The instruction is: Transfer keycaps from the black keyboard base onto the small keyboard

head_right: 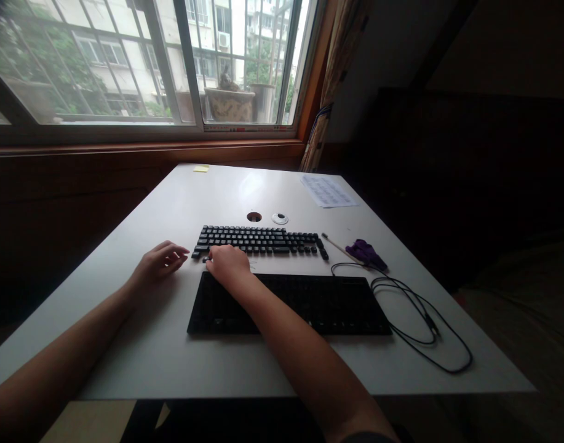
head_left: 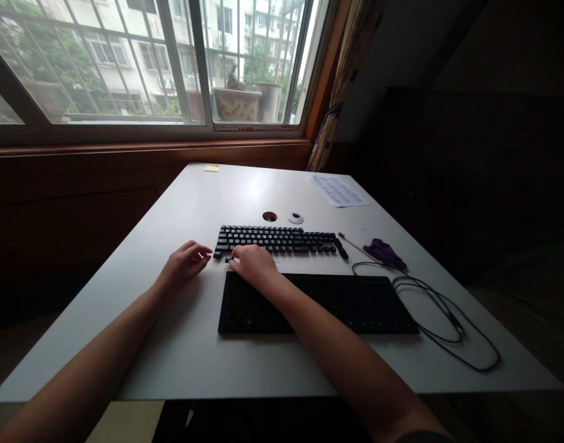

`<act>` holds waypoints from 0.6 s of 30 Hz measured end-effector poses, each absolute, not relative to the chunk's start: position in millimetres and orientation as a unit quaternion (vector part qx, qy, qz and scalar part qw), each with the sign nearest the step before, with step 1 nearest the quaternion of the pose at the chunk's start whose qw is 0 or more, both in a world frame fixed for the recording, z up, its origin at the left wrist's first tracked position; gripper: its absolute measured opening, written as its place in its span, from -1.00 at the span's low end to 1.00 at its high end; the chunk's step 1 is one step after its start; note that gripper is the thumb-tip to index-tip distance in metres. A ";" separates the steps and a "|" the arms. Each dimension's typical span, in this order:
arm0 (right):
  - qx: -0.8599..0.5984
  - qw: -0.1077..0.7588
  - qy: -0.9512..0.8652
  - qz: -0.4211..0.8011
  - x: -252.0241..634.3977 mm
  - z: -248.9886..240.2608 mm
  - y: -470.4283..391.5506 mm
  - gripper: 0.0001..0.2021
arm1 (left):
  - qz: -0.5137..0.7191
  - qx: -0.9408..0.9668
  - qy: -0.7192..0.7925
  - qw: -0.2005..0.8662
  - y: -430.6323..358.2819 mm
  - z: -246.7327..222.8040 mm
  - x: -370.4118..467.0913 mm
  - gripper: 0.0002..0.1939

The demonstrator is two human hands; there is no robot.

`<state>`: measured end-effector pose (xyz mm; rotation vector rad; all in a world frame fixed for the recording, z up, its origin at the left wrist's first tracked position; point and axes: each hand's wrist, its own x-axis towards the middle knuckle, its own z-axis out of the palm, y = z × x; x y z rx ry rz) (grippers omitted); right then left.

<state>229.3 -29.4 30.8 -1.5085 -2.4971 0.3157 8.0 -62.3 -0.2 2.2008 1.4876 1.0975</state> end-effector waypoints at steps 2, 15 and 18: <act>-0.509 0.103 -0.849 0.101 227.6 28.0 -29.7 -0.73 | 0.366 0.766 0.511 0.134 -59.9 -5.4 7.6 -0.80; -0.516 0.117 -0.843 0.096 228.1 22.2 -31.0 -0.75 | 0.345 0.780 0.510 0.106 -56.9 -12.2 8.9 -0.79; -0.517 0.134 -0.839 0.102 230.6 22.4 -31.6 -0.73 | 0.346 0.777 0.514 0.111 -57.7 -10.9 9.6 -0.78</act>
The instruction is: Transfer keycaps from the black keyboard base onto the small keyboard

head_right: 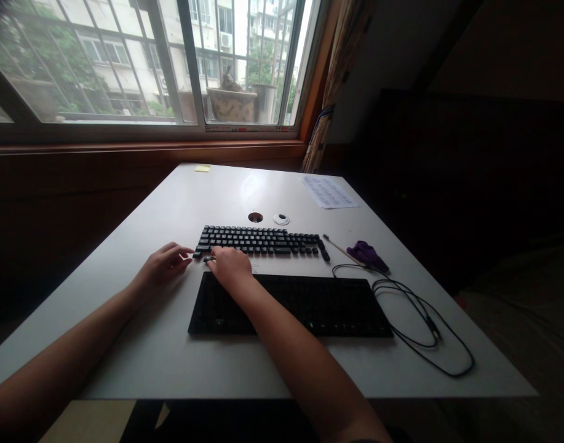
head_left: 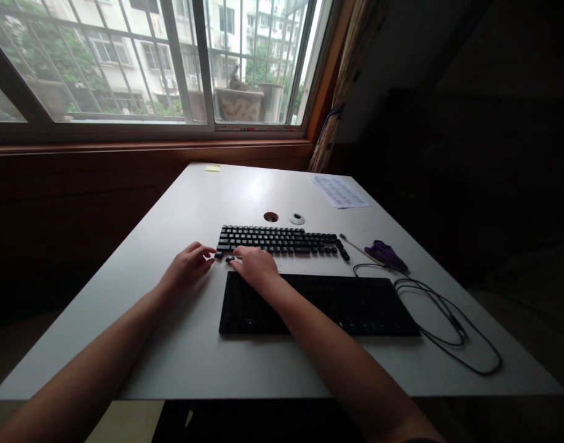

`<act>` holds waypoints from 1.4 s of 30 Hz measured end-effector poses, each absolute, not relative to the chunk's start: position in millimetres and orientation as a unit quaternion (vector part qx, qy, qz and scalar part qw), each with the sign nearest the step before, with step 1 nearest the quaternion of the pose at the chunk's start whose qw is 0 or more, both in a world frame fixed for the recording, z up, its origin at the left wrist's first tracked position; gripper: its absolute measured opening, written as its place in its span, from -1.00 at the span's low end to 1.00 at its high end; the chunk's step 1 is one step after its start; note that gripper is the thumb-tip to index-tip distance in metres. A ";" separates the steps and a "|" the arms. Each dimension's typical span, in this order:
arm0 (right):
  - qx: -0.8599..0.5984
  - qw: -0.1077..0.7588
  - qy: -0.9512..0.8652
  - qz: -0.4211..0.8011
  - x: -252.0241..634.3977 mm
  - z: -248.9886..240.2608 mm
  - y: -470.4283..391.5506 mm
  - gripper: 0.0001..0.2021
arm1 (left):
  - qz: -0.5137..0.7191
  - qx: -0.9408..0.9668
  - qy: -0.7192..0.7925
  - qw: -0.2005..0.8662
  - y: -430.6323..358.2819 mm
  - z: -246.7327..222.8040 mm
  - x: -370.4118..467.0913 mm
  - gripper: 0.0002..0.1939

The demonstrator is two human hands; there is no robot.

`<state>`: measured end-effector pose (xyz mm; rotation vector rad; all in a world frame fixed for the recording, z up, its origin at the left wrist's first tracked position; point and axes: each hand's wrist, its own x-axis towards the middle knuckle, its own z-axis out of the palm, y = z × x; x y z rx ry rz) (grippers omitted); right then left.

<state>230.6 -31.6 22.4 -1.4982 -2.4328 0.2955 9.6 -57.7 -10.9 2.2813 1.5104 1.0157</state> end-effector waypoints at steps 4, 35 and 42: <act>-0.498 0.158 -0.848 0.089 235.5 27.7 -37.4 -0.74 | 0.347 0.779 0.511 0.111 -58.7 -8.6 10.6 -0.77; -0.485 0.106 -0.864 0.084 237.8 30.1 -50.3 -0.63 | 0.291 0.795 0.532 0.030 -64.9 -1.8 16.3 -0.72; -0.498 0.084 -0.859 0.081 237.1 28.9 -46.7 -0.61 | 0.277 0.796 0.537 0.033 -64.2 -4.5 15.6 -0.72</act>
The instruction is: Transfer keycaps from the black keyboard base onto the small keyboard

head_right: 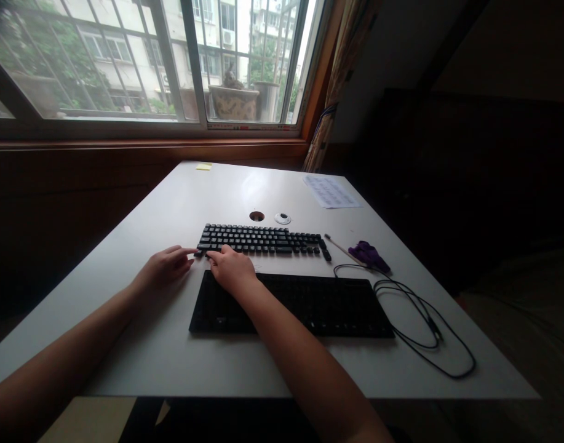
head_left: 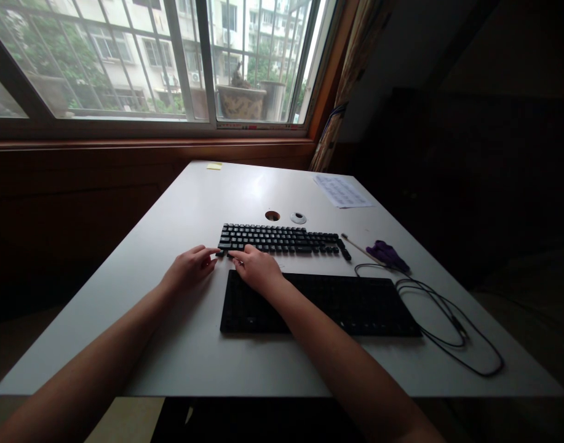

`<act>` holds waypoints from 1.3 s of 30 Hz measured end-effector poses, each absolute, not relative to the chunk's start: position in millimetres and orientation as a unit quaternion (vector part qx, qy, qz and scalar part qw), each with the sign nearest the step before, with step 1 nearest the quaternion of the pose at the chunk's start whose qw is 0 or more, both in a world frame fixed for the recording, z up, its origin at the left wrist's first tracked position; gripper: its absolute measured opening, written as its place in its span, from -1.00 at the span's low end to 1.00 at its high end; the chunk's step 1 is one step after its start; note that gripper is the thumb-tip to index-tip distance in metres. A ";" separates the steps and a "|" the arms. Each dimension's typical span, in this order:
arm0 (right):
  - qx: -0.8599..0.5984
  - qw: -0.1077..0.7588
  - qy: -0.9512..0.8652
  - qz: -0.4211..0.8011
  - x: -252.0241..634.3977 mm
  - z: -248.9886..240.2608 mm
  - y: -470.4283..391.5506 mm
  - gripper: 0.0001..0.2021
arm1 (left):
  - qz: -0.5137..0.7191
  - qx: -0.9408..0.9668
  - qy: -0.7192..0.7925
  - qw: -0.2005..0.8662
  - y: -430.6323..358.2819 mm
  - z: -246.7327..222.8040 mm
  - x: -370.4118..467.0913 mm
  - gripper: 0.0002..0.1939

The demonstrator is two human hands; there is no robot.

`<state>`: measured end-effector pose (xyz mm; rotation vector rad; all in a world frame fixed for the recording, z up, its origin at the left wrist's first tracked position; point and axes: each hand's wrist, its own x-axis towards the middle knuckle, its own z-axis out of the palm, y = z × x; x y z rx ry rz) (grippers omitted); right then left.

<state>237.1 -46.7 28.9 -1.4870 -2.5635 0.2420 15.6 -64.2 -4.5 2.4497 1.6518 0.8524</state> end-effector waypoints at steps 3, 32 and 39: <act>-0.494 0.080 -0.862 0.078 237.2 29.0 -45.0 -0.60 | 0.268 0.797 0.540 0.030 -63.9 -6.7 15.2 -0.72; -0.482 0.061 -0.871 0.069 237.5 29.3 -44.2 -0.58 | 0.243 0.799 0.550 0.014 -65.0 -6.3 18.8 -0.70; -0.479 0.054 -0.874 0.063 237.5 25.9 -43.5 -0.56 | 0.228 0.798 0.558 0.005 -65.5 -5.1 19.8 -0.70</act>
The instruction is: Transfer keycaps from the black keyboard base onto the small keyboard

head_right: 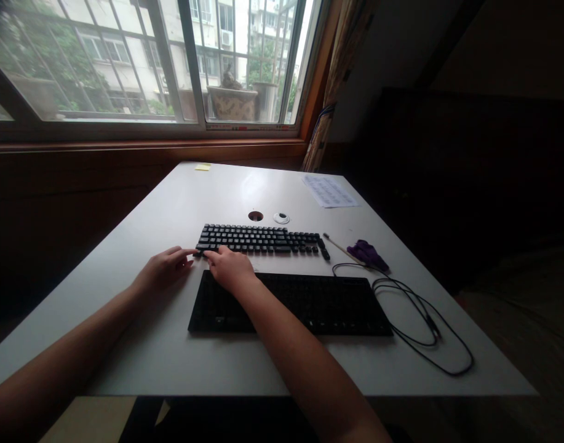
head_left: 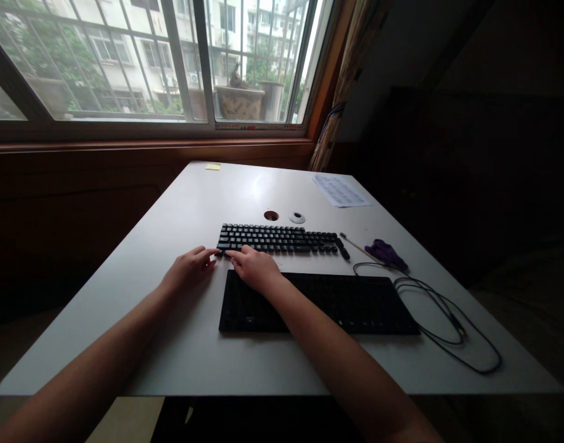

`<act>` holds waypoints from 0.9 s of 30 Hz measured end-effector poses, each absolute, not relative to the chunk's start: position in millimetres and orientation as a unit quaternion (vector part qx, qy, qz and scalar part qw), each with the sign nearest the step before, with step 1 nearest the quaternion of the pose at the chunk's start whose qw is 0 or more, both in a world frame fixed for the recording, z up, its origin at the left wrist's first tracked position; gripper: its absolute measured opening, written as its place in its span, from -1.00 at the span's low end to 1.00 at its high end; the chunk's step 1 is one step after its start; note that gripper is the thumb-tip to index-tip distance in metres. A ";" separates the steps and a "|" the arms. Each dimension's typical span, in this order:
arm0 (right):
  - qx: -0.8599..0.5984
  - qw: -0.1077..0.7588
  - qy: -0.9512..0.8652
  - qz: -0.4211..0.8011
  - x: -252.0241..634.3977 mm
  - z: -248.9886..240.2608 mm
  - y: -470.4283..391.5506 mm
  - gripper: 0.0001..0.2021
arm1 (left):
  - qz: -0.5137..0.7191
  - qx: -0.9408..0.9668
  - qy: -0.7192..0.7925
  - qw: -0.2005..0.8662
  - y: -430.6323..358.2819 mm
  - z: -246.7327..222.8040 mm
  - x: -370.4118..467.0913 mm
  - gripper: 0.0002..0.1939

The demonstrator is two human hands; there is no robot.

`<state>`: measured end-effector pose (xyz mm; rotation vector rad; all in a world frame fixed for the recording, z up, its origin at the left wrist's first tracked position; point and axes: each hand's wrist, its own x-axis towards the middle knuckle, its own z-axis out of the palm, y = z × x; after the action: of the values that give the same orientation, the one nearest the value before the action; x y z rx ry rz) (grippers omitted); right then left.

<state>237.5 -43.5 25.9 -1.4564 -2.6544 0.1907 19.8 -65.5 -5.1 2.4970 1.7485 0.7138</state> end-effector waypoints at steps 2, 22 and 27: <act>-0.481 0.054 -0.872 0.065 237.6 26.0 -43.7 -0.55 | 0.228 0.798 0.558 0.006 -65.3 -5.3 19.7 -0.70; -0.490 0.049 -0.868 0.065 236.1 29.8 -44.7 -0.55 | 0.207 0.798 0.565 -0.028 -66.0 -8.1 23.7 -0.68; -0.488 0.053 -0.869 0.067 235.9 28.6 -45.0 -0.56 | 0.201 0.800 0.565 -0.025 -67.1 -5.0 25.0 -0.68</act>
<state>235.9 -45.0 28.6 -1.4842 -2.6410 0.2031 25.0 -67.1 -5.0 2.5518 1.8045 0.6426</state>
